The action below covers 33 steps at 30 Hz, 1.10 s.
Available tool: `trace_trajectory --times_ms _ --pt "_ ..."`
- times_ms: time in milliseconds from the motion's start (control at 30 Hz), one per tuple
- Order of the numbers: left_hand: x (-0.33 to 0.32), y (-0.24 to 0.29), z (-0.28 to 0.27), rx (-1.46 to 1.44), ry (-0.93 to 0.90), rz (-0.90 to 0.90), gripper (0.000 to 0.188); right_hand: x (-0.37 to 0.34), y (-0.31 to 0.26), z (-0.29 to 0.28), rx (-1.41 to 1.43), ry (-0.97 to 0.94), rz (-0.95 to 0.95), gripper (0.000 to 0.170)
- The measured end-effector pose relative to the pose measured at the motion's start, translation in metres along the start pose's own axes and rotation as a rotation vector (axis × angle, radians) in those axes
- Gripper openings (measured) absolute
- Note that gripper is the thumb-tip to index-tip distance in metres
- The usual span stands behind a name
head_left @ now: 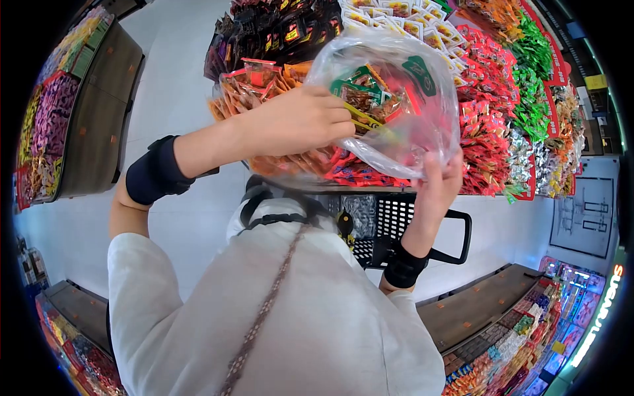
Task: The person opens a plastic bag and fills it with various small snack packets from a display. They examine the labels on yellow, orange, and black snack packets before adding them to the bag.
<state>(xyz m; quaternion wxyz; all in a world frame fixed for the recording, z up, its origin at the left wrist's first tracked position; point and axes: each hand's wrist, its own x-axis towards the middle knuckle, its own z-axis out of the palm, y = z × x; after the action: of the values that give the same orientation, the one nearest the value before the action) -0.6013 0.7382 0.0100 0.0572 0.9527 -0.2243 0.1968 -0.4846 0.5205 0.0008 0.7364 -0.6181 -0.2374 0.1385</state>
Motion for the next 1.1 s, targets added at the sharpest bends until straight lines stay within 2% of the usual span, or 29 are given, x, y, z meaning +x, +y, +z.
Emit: trace_trajectory --times_ms 100,367,467,533,600,633,667,733,800,833,933,967,1100 --pt "0.003 0.004 -0.005 0.014 0.069 0.006 0.010 -0.002 -0.014 0.004 0.086 0.028 -0.097 0.038" --pt "0.000 0.008 -0.003 -0.018 0.193 -0.026 0.016 0.005 0.003 0.000 0.118 -0.009 -0.176 0.033" --pt "-0.007 0.015 -0.002 -0.031 0.193 -0.062 0.023 0.003 0.008 -0.002 0.089 -0.025 -0.152 0.046" --pt "-0.010 0.020 -0.002 -0.081 0.224 -0.073 0.026 0.001 0.008 -0.001 0.067 0.091 -0.043 0.045" --pt "-0.014 0.023 -0.004 -0.110 0.216 -0.070 0.032 0.000 0.018 -0.006 0.179 0.078 -0.111 0.042" --pt "-0.016 0.024 -0.004 -0.121 0.230 -0.068 0.033 0.002 0.013 0.014 0.318 0.414 -0.038 0.040" --pt "-0.019 0.025 -0.005 -0.133 0.245 -0.063 0.034 0.002 0.025 0.005 0.383 0.425 0.015 0.040" --pt "-0.025 0.025 -0.009 -0.157 0.265 -0.079 0.036 -0.002 0.050 -0.025 0.173 0.069 -0.052 0.033" --pt "-0.030 0.022 -0.013 -0.154 0.312 -0.102 0.036 -0.007 0.051 -0.021 0.077 0.116 0.027 0.030" --pt "-0.034 0.019 -0.018 -0.178 0.331 -0.129 0.038 -0.010 0.049 -0.016 0.098 0.084 0.038 0.022" --pt "-0.050 0.016 -0.024 -0.223 0.416 -0.318 0.041 -0.026 0.051 0.008 0.079 0.143 0.068 0.017" --pt "-0.058 0.012 -0.023 -0.217 0.463 -0.334 0.044 -0.032 0.053 0.015 0.071 0.108 0.120 0.016" --pt "-0.098 0.005 -0.031 -0.211 0.432 -0.569 0.045 -0.053 0.062 0.052 -0.022 -0.107 0.305 0.018"
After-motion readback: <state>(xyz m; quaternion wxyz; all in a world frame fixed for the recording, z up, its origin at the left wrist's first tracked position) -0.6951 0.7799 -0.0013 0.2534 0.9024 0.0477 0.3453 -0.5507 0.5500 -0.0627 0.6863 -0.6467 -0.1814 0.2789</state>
